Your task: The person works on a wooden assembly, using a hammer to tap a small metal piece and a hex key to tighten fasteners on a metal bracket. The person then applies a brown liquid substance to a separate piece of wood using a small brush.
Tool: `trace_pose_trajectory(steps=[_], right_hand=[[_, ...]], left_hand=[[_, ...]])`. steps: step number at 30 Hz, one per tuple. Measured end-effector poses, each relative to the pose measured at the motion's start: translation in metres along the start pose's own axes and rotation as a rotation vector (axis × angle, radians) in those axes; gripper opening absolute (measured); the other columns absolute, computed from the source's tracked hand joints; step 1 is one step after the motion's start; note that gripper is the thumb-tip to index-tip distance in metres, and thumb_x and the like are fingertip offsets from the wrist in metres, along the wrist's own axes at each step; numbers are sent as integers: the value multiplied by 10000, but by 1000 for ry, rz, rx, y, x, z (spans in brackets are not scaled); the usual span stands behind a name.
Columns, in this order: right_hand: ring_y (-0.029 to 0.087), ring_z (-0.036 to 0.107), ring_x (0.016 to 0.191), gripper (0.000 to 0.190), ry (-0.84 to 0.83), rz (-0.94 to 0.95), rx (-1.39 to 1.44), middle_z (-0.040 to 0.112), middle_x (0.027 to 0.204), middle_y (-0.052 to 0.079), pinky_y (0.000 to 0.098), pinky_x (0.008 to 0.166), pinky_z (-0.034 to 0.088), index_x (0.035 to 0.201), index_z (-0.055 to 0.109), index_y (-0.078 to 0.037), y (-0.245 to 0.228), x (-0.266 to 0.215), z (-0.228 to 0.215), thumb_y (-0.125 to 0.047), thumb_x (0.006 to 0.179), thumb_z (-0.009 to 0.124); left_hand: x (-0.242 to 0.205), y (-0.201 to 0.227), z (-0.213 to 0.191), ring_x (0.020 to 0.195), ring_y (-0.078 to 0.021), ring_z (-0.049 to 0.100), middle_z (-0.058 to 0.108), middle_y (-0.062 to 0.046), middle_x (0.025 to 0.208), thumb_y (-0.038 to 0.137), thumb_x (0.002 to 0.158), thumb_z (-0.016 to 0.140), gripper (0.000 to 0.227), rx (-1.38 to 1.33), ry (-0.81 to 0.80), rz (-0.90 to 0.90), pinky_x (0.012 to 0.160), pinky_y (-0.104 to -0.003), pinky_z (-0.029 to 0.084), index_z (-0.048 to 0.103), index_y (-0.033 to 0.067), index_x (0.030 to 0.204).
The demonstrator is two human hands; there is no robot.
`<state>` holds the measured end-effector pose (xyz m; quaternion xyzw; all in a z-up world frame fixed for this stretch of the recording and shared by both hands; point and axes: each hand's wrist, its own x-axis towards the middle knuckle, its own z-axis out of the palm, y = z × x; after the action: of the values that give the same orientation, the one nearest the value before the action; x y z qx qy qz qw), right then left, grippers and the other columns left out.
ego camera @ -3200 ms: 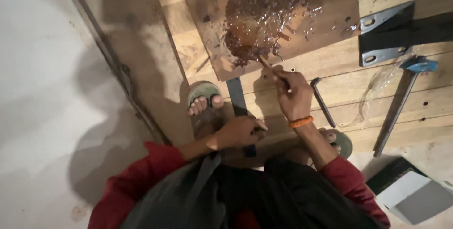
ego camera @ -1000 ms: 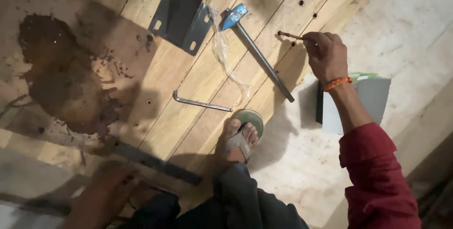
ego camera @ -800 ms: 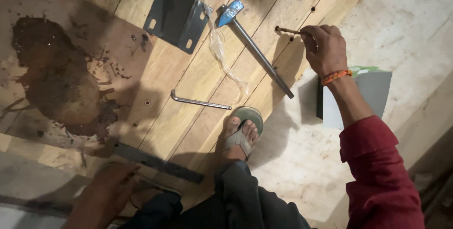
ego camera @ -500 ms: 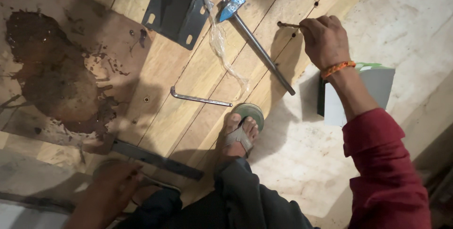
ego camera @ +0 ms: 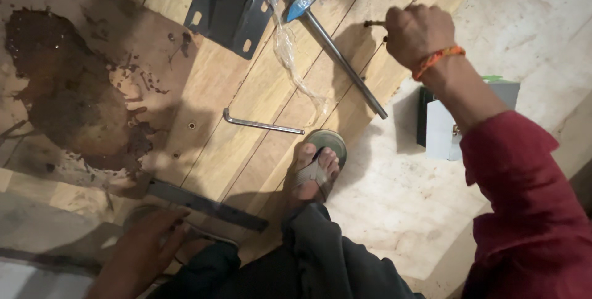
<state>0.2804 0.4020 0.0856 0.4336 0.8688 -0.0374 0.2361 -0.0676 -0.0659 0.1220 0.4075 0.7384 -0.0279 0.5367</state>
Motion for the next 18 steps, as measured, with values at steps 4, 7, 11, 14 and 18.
trace_pose_trajectory(steps=[4, 7, 11, 14, 18], right_hand=[[371, 701, 686, 310, -9, -62, -3, 739, 766, 178, 469, 689, 585, 847, 782, -79, -9, -2, 3, -266, 1047, 637], [260, 734, 645, 307, -167, 325, 717, 739, 743, 84, 436, 633, 612, 871, 745, -72, 2, -3, 4, -275, 1039, 590], [261, 724, 666, 202, 115, 145, 659, 734, 773, 91, 396, 655, 603, 934, 749, -40, 7, -3, 22, -176, 1041, 646], [296, 719, 762, 102, 318, -240, 263, 738, 888, 110, 397, 714, 590, 1021, 759, -42, 16, -10, 25, -90, 992, 674], [269, 726, 909, 109, 432, -504, -53, 704, 982, 119, 379, 788, 598, 1137, 721, -34, 15, -12, 20, -35, 1048, 659]], left_hand=[[-3, -5, 3, 986, -308, 718, 722, -120, 1138, 350, 899, 701, 367, -20, 43, 9, 834, -404, 590, 713, 145, 1204], [-1, -2, -1, 955, -312, 717, 730, -128, 1087, 325, 901, 695, 350, -18, 53, 54, 824, -410, 580, 725, 145, 1200], [-3, 3, -4, 941, -292, 741, 758, -119, 1026, 328, 896, 696, 310, -100, 80, 112, 800, -398, 587, 729, 124, 1127], [-1, 10, -6, 958, -298, 733, 749, -121, 1049, 315, 893, 704, 333, -58, 54, 63, 825, -403, 580, 719, 129, 1169], [2, 18, -13, 992, -282, 728, 752, -112, 1059, 312, 904, 712, 354, -45, -16, 5, 852, -396, 577, 728, 148, 1217]])
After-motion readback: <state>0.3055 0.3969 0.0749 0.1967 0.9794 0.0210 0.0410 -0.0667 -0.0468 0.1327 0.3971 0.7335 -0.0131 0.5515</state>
